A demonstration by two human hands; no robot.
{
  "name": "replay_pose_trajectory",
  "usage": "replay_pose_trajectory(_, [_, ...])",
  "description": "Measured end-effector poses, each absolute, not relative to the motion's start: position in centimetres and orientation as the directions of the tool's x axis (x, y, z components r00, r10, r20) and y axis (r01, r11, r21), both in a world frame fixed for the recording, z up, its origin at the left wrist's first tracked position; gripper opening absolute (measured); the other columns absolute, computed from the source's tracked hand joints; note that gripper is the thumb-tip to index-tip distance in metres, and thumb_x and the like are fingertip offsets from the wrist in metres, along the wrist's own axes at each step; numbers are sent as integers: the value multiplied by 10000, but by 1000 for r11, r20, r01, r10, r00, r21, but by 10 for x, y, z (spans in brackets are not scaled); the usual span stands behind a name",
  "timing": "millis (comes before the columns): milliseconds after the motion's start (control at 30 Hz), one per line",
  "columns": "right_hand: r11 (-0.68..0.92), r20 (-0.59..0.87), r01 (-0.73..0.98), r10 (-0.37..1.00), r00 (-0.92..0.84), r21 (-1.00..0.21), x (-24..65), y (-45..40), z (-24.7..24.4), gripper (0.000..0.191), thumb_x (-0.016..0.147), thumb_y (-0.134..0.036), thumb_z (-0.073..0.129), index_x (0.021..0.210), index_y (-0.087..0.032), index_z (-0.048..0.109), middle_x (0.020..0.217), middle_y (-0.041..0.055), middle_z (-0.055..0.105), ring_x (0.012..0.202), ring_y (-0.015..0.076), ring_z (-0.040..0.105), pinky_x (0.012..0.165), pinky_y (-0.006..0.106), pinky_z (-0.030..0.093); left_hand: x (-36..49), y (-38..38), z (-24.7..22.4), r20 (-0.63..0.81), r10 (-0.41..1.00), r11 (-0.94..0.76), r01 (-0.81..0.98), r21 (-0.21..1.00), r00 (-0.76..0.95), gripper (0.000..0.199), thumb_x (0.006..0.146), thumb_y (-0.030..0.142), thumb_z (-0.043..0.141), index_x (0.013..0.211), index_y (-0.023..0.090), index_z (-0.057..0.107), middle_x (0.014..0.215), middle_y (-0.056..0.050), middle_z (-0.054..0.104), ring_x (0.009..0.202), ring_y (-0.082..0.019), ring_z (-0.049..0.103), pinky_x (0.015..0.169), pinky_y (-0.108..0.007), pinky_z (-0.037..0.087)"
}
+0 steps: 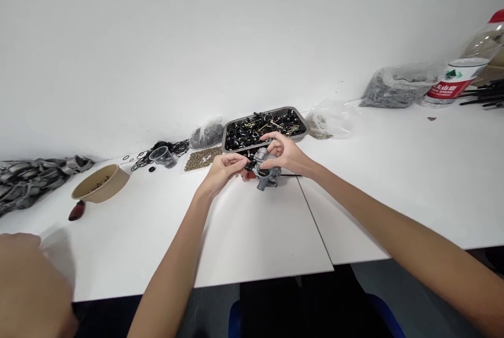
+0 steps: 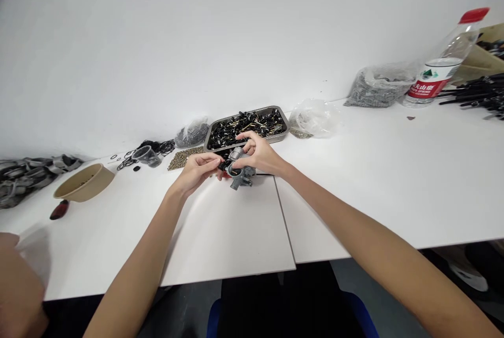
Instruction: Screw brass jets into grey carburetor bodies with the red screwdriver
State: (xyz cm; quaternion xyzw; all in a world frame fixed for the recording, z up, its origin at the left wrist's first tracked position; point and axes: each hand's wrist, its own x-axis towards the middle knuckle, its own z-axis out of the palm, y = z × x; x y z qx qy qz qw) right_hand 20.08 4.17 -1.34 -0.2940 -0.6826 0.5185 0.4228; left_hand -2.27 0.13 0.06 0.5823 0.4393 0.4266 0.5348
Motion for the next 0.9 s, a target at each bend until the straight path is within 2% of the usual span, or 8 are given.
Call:
replay_pose_trajectory(267, [296,271,-19,846,-460,-955,202,41,-13,697,581,-258,860,1185,-207,516,816,-22,516,730,149,509,644,273,394,-23,3,1,29,975,-33,17,999,222,284,670,276,824,865,109,702,648,-51,667,536,-134,606,563,-251,466])
replay_pose_trajectory(500, [272,261,-43,848,-461,-961,203,39,-7,691,576,-241,852,1179,-204,517,800,-23,523,714,146,504,631,271,389,-27,5,-2,81,969,-70,-55,996,233,297,612,195,850,868,124,716,817,-70,699,618,-141,636,610,-272,525])
replay_pose_trajectory(733, [264,261,-58,848,-461,-963,204,38,-5,689,578,-232,851,1180,-204,518,800,-24,532,718,144,509,623,262,380,-27,4,1,49,977,-46,-20,999,209,240,652,249,828,824,110,735,647,-68,679,579,-166,641,622,-305,539])
replay_pose_trajectory(900, [241,245,-69,849,-467,-968,204,39,-6,693,576,-231,862,1179,-203,520,785,-28,544,707,135,510,621,253,382,-24,3,-2,79,977,-66,-68,996,199,195,612,218,851,752,130,748,701,-62,684,570,-138,625,589,-276,524])
